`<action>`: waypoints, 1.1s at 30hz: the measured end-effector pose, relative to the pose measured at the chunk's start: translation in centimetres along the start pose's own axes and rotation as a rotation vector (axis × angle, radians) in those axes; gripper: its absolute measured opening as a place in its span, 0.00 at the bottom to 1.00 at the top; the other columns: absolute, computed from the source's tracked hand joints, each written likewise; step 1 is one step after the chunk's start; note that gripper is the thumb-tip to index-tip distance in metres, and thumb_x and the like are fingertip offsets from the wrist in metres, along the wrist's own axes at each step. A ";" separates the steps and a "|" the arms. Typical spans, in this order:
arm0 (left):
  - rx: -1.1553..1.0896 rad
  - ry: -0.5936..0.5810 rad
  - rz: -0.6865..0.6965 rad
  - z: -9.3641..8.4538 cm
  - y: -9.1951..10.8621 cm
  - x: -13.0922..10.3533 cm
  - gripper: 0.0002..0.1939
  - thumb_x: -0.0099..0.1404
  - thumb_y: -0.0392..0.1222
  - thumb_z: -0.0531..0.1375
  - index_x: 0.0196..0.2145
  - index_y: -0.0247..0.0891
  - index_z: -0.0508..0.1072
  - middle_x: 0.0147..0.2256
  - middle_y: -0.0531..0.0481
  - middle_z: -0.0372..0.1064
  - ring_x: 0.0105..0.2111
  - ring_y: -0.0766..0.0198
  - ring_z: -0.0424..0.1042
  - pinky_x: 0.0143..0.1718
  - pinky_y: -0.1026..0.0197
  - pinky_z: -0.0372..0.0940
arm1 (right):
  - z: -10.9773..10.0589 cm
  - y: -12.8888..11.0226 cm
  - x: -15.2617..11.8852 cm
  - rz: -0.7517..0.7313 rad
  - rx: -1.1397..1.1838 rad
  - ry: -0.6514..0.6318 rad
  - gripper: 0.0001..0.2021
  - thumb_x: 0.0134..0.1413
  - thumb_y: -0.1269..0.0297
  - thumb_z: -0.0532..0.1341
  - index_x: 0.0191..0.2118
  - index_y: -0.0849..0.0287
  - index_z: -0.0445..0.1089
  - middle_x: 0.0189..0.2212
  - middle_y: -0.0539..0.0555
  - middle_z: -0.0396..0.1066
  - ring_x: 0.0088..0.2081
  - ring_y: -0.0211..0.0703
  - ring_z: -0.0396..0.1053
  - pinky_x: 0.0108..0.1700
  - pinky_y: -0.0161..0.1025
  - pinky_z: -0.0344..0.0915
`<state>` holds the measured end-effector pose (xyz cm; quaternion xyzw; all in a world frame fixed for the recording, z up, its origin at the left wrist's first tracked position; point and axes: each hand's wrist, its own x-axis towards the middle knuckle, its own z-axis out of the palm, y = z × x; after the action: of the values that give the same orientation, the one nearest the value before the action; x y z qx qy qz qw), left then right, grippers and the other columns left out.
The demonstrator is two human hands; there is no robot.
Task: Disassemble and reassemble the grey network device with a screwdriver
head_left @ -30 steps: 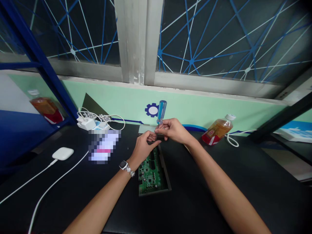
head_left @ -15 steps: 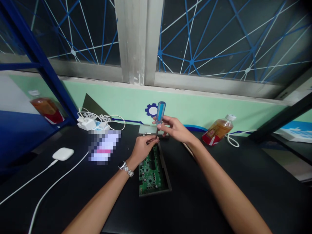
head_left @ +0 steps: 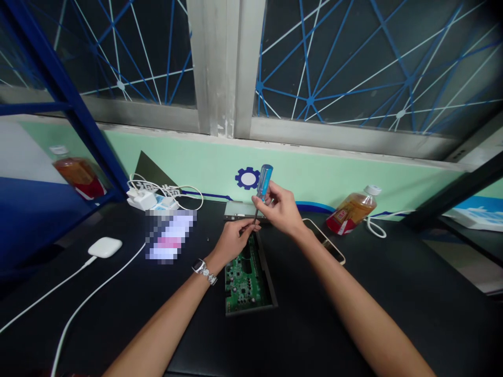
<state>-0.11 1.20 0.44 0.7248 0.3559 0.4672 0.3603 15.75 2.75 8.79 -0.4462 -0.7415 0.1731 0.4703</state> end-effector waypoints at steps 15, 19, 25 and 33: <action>0.126 -0.009 0.065 -0.4 0.1 -0.1 0.12 0.70 0.39 0.54 0.45 0.38 0.76 0.42 0.44 0.78 0.43 0.57 0.76 0.47 0.57 0.69 | -2.1 0.0 0.7 0.097 0.230 -0.404 0.17 0.59 0.51 0.58 0.42 0.59 0.73 0.37 0.55 0.73 0.33 0.42 0.67 0.30 0.37 0.62; 0.419 0.001 0.139 -2.6 0.0 -0.1 0.12 0.66 0.39 0.58 0.46 0.39 0.76 0.44 0.43 0.74 0.46 0.54 0.72 0.50 0.55 0.65 | -2.1 -0.2 0.7 -0.045 0.087 -0.336 0.15 0.60 0.52 0.58 0.33 0.60 0.72 0.28 0.50 0.69 0.30 0.39 0.63 0.33 0.37 0.60; 0.539 -0.140 0.048 -5.5 -1.2 -0.2 0.09 0.66 0.40 0.59 0.33 0.40 0.79 0.33 0.46 0.73 0.32 0.59 0.72 0.35 0.60 0.64 | -2.1 -0.3 0.5 -0.112 -0.149 -0.242 0.16 0.59 0.52 0.59 0.26 0.58 0.66 0.23 0.49 0.63 0.26 0.38 0.59 0.30 0.36 0.55; 0.578 -0.152 0.054 -5.2 -1.2 -0.3 0.10 0.67 0.40 0.58 0.32 0.39 0.79 0.33 0.45 0.73 0.33 0.59 0.73 0.36 0.60 0.63 | -1.3 -0.6 0.1 -0.131 -0.258 -0.161 0.18 0.60 0.53 0.58 0.23 0.57 0.59 0.21 0.48 0.60 0.24 0.36 0.57 0.29 0.36 0.53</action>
<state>-5.27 2.54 0.87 0.8393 0.4268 0.3004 0.1519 16.54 2.35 9.91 -0.4382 -0.8204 0.0807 0.3584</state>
